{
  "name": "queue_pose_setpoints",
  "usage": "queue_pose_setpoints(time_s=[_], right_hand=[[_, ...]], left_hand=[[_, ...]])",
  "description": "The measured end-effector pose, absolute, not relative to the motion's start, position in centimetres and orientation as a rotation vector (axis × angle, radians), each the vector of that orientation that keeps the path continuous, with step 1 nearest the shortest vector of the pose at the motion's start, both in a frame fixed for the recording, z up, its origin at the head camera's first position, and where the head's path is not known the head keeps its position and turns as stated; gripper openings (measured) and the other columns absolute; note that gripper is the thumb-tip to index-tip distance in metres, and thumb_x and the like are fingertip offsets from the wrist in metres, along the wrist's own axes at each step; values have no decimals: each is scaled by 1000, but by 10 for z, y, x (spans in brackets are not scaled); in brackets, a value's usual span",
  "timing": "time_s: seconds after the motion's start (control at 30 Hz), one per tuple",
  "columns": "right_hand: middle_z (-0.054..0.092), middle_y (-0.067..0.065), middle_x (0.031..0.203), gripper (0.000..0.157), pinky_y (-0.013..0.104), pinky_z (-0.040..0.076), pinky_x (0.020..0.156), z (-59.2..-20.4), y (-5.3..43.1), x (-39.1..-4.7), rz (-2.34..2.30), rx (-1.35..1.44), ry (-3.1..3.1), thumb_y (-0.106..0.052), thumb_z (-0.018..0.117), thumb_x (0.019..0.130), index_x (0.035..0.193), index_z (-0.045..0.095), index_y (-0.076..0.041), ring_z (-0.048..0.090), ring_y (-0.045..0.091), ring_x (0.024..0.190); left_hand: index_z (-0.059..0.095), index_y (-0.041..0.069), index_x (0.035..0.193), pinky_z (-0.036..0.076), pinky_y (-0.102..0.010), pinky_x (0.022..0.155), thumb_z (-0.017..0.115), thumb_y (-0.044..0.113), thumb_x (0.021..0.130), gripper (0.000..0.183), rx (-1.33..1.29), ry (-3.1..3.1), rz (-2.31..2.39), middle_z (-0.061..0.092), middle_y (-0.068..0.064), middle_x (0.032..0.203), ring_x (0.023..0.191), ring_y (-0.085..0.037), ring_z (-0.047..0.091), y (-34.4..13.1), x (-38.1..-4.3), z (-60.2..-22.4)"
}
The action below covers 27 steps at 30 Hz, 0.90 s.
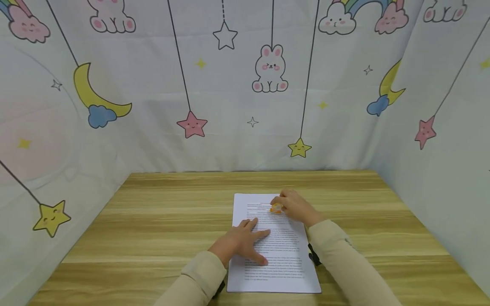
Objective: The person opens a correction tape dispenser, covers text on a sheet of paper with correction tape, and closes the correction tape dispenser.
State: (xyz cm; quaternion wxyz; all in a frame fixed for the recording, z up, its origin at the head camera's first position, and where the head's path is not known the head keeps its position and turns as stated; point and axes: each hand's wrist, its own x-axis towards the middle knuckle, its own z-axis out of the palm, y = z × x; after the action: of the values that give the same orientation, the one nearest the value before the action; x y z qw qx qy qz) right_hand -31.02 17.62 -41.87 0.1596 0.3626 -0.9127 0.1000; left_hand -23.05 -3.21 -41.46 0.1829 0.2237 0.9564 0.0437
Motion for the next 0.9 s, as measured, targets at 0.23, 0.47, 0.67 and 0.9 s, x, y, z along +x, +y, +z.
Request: queue_pose_setpoints(time_s=[0.23, 0.47, 0.67, 0.9], right_hand=[[55, 4, 89, 34, 34, 42, 75, -418, 172, -311, 298, 989, -2706, 5, 61, 80, 103, 68, -18, 48, 18, 82], [54, 4, 90, 31, 33, 42, 73, -417, 169, -309, 272, 956, -2759, 2, 62, 80, 103, 68, -19, 46, 18, 81], [52, 3, 92, 31, 34, 43, 74, -417, 168, -307, 242, 932, -2817, 1, 61, 83, 104, 67, -21, 46, 19, 85], [51, 6, 97, 20, 38, 48, 74, -416, 163, -307, 52, 986, -2821, -7, 56, 90, 103, 63, -21, 49, 24, 89]], left_hand=[[31, 45, 139, 29, -54, 106, 64, 71, 65, 85, 639, 2710, 90, 16, -3, 155, 141, -27, 18, -31, -231, -414], [31, 45, 140, 29, -54, 105, 64, 72, 65, 86, 650, 2718, 78, 16, -3, 155, 141, -27, 18, -31, -232, -416], [32, 45, 139, 29, -54, 106, 65, 70, 65, 85, 641, 2709, 95, 17, -3, 155, 141, -27, 18, -31, -232, -416], [33, 45, 139, 28, -55, 106, 65, 70, 64, 85, 631, 2710, 109, 18, -3, 154, 141, -28, 19, -30, -231, -415]])
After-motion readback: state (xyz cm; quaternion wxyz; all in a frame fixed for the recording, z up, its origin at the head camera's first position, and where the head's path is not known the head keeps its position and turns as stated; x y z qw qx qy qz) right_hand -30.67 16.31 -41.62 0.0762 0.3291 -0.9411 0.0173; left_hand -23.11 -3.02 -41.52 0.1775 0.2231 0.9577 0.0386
